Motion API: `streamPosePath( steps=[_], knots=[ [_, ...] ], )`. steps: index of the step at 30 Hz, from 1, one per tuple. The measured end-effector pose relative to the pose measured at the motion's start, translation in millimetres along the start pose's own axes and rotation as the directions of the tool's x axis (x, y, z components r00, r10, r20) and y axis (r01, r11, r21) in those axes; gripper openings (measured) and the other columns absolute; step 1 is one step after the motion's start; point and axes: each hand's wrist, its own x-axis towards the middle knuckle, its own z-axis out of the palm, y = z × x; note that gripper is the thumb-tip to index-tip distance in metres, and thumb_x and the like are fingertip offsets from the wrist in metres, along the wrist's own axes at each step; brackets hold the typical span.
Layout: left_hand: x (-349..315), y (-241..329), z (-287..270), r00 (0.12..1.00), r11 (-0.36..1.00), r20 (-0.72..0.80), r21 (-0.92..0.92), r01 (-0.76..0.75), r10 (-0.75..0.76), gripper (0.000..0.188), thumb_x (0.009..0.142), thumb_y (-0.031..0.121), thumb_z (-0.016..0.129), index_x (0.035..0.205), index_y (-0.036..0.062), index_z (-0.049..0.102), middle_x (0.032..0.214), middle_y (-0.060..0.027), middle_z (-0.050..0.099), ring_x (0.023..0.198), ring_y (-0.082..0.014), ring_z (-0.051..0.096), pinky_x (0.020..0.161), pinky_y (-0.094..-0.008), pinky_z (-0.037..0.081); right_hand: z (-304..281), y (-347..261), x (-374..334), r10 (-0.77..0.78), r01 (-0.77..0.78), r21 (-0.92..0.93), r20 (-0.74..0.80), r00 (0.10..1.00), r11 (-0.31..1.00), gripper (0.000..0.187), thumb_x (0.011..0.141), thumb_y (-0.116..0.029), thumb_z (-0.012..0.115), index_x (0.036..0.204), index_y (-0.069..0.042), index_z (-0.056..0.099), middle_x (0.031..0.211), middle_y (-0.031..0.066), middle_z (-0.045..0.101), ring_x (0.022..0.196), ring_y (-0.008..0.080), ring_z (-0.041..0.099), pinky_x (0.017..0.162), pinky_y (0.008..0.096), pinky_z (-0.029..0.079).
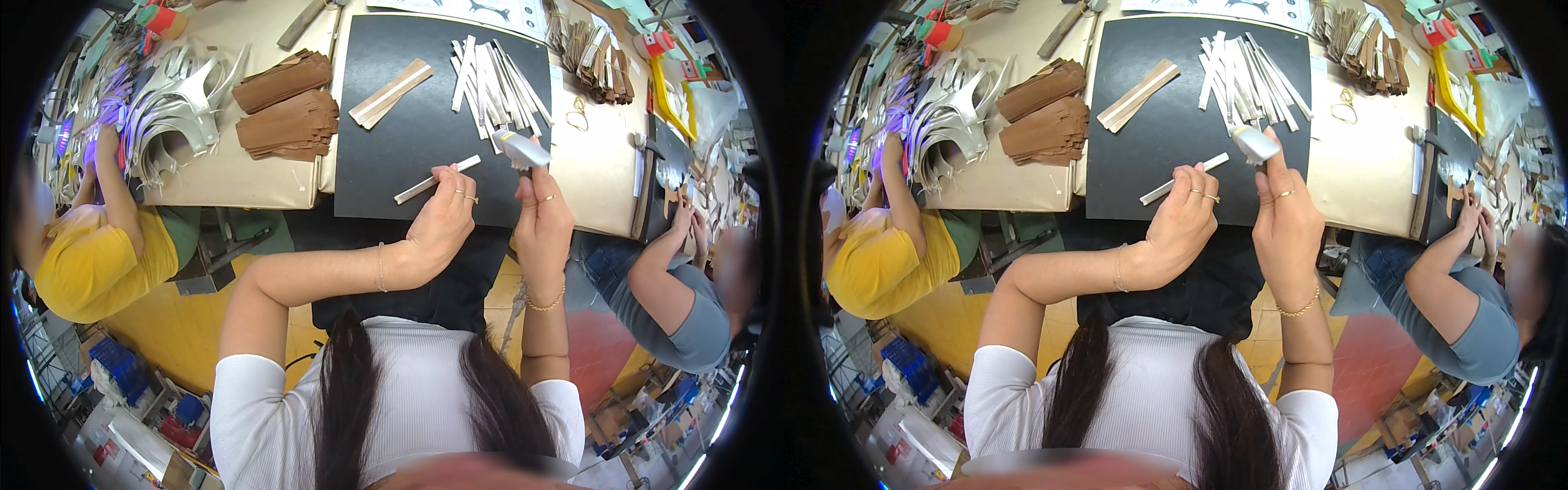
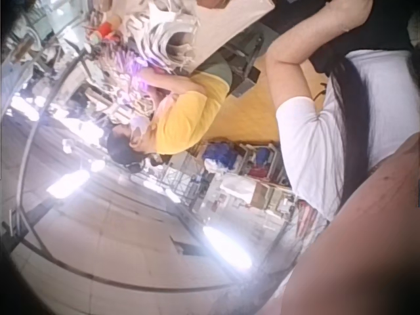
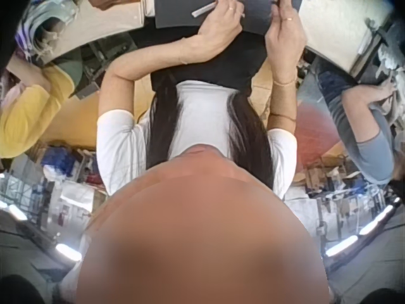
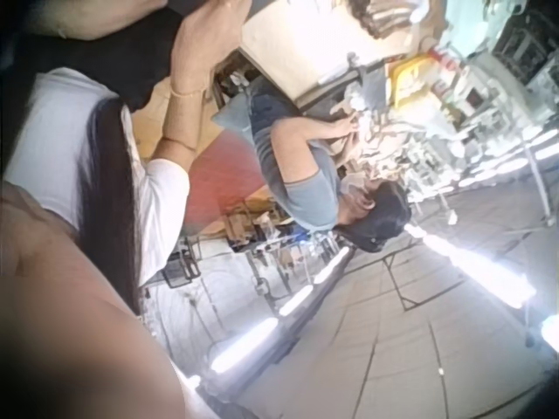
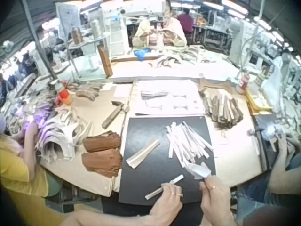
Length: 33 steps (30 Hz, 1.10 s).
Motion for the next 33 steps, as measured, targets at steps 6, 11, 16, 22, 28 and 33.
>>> streamPosePath(
  steps=[6,11,16,22,28,33],
  knots=[
    [1,3,4,1.000,1.000,0.003,-0.031,0.003,-0.003,0.042,0.091,0.023,0.056,0.119,-0.0047,0.072,0.119,-0.0209,0.065,0.109,-0.0338,0.057,0.099,-0.0486,0.039,1,6,5,0.002,0.025,-0.154,0.178,0.984,0.988,0.043,0.101,-0.010,0.060,0.144,-0.013,0.057,0.087,0.0134,0.065,0.073,0.0363,0.064,0.065,0.0454,0.051],
    [1,-6,15,0.977,0.869,-0.031,-0.464,0.174,-0.212,0.037,0.086,0.013,0.062,0.116,-0.0062,0.070,0.107,-0.0172,0.065,0.101,-0.0309,0.062,0.087,-0.0421,0.050,7,7,-9,-0.004,0.004,-0.003,0.099,0.995,1.000,0.046,0.100,-0.010,0.060,0.146,-0.014,0.055,0.084,0.0138,0.063,0.071,0.0340,0.064,0.064,0.0437,0.050],
    [2,-31,38,0.931,0.492,0.068,-0.834,0.250,-0.358,0.034,0.087,0.006,0.065,0.120,-0.0053,0.064,0.096,-0.0194,0.061,0.084,-0.0353,0.068,0.074,-0.0439,0.058,9,16,-16,0.093,-0.092,-0.010,0.129,0.987,0.996,0.038,0.104,-0.011,0.058,0.141,-0.003,0.059,0.080,0.0127,0.062,0.068,0.0185,0.058,0.068,0.0304,0.050],
    [26,-39,46,0.777,0.226,0.254,-0.864,0.450,-0.576,0.029,0.090,0.010,0.066,0.115,-0.0048,0.064,0.098,-0.0242,0.065,0.089,-0.0429,0.067,0.079,-0.0497,0.055,6,20,-25,0.226,-0.241,0.132,0.120,0.967,0.961,0.040,0.106,-0.013,0.054,0.144,-0.001,0.055,0.074,0.0073,0.055,0.067,0.0144,0.053,0.065,0.0279,0.047],
    [75,-59,61,0.728,0.278,0.232,-0.816,0.507,-0.645,0.020,0.094,0.008,0.063,0.108,-0.0053,0.068,0.097,-0.0247,0.066,0.093,-0.0411,0.067,0.081,-0.0489,0.054,9,23,-38,0.250,-0.271,0.158,0.138,0.958,0.950,0.039,0.106,-0.013,0.055,0.142,0.001,0.055,0.075,0.0082,0.058,0.068,0.0131,0.054,0.066,0.0266,0.048],
    [110,-79,61,0.760,0.180,0.212,-0.900,0.397,-0.615,0.020,0.095,0.009,0.064,0.107,-0.0052,0.071,0.095,-0.0236,0.068,0.084,-0.0372,0.070,0.077,-0.0438,0.055,7,24,-43,0.253,-0.277,0.199,0.140,0.957,0.940,0.039,0.106,-0.013,0.055,0.142,0.003,0.055,0.075,0.0067,0.058,0.069,0.0117,0.054,0.066,0.0256,0.047]
  ],
)
